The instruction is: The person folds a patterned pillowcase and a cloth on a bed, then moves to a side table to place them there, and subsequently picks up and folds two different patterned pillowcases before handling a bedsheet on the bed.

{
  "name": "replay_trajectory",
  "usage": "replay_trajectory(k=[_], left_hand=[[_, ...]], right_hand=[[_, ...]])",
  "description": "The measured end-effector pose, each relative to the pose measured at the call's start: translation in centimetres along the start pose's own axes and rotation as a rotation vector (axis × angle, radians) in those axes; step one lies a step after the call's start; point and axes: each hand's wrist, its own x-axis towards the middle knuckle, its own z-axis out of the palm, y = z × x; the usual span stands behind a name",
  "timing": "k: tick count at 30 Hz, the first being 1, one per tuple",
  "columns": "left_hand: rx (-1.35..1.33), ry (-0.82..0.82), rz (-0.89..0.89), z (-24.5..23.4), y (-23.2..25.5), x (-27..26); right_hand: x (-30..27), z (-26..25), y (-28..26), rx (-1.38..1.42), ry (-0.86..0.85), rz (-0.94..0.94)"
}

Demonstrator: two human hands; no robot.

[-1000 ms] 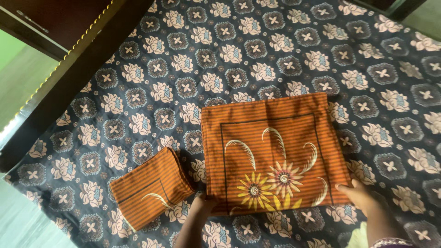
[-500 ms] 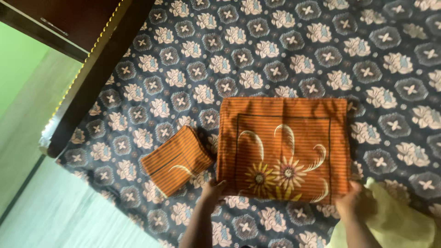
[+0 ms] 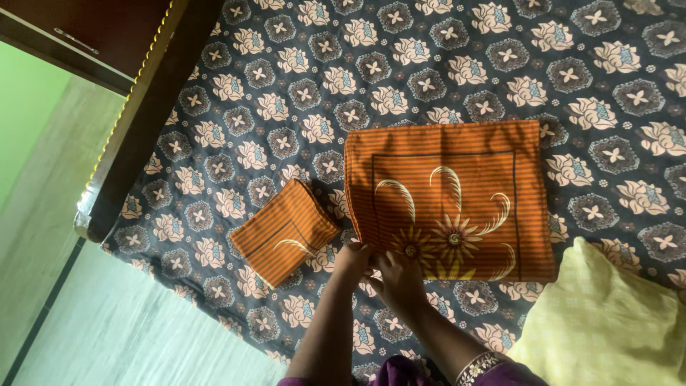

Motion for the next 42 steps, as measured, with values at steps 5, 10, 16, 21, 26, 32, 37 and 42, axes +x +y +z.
replay_trajectory(k=[5,10,16,21,26,32,37,42], left_hand=[[0.122,-0.103,-0.004,-0.1,-0.1,1.6],[0.731,0.134,0.23,0.7,2.5,12.1],[0.637,0.318,0.328,-0.4,13.3,18.7],[0.63,0.364,0.306,0.6,19.6,19.6],[0.633,0.413,0.272,1.1,20.9,19.6],[0.691,0.539,0.267,0.2,20.8,19.9],[0.771,0.55,0.464,-0.5,23.6,21.1],[0.703,0.501,0.726,3.6,28.6,20.8]], right_hand=[[0.7,0.9,1.4,-0.028,0.139,-0.035],[0.4,2.0,1.5,0.175,0.174,-0.057],[0.2,0.4,1.6,0.235,0.252,-0.067],[0.5,-0.8,1.2,0.314,0.252,-0.016],[0.3,-2.2,1.3,0.382,0.254,-0.013],[-1.3,-3.6,2.1,0.433,0.303,-0.029],[-3.4,-4.2,3.1,0.491,0.259,0.057],[-5.9,-4.8,5.2,0.502,0.301,0.137]])
